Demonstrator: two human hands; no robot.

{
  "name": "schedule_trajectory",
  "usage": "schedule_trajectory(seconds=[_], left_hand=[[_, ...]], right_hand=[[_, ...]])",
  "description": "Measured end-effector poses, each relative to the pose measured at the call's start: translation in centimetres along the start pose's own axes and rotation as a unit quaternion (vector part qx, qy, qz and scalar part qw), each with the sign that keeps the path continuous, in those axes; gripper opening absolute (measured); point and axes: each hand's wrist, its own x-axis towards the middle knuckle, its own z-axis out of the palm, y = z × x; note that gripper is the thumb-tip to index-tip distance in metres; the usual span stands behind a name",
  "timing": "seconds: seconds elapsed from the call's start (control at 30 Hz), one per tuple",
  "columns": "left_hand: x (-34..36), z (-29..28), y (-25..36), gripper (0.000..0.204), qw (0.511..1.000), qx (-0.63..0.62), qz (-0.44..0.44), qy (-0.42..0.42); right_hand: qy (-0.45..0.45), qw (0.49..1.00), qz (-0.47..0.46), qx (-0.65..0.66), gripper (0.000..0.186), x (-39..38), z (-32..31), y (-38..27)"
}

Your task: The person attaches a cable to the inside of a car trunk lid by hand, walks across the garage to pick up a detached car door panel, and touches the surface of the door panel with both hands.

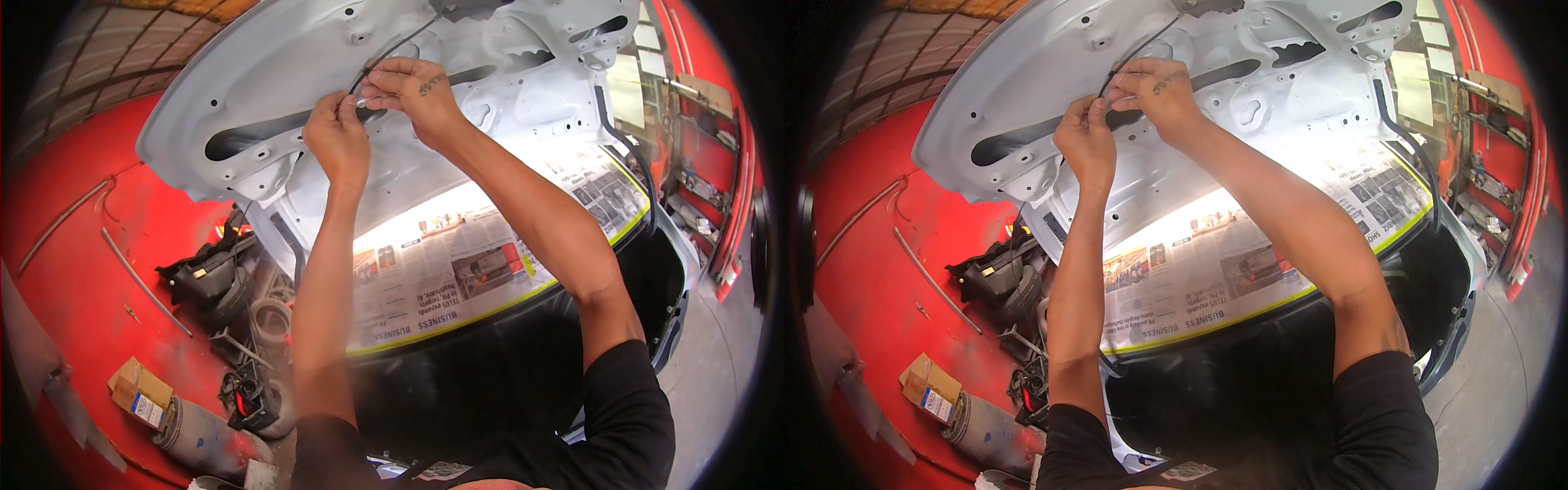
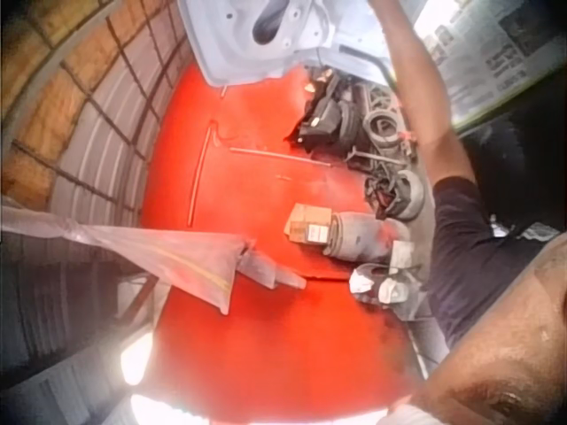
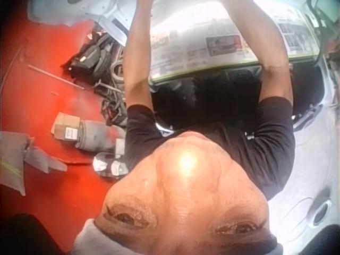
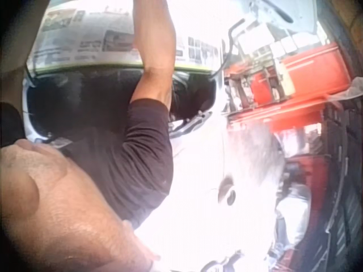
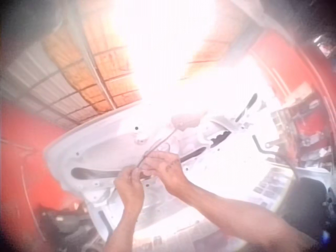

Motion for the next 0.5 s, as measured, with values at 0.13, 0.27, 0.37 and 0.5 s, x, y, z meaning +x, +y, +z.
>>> schedule_trajectory(seconds=[0.13,0.27,0.37,0.5], left_hand=[[0.1,-0.1,-0.3,0.016,1.000,0.013,0.007,-0.001],[0.4,-0.3,-0.3,0.016,1.000,0.000,0.013,0.009],[0.8,-0.5,0.5,0.016,1.000,-0.020,0.005,0.013],[0.9,-0.9,0.8,0.012,1.000,-0.025,0.011,0.015]], right_hand=[[-0.027,0.999,0.022,-0.027,0.028,0.0,-0.2,-0.3],[-0.035,0.999,0.017,-0.025,0.028,0.0,0.2,-0.6],[-0.033,0.999,0.027,-0.022,0.027,0.3,0.4,-0.9],[-0.027,1.000,0.010,0.004,0.024,0.2,0.9,-0.8]])
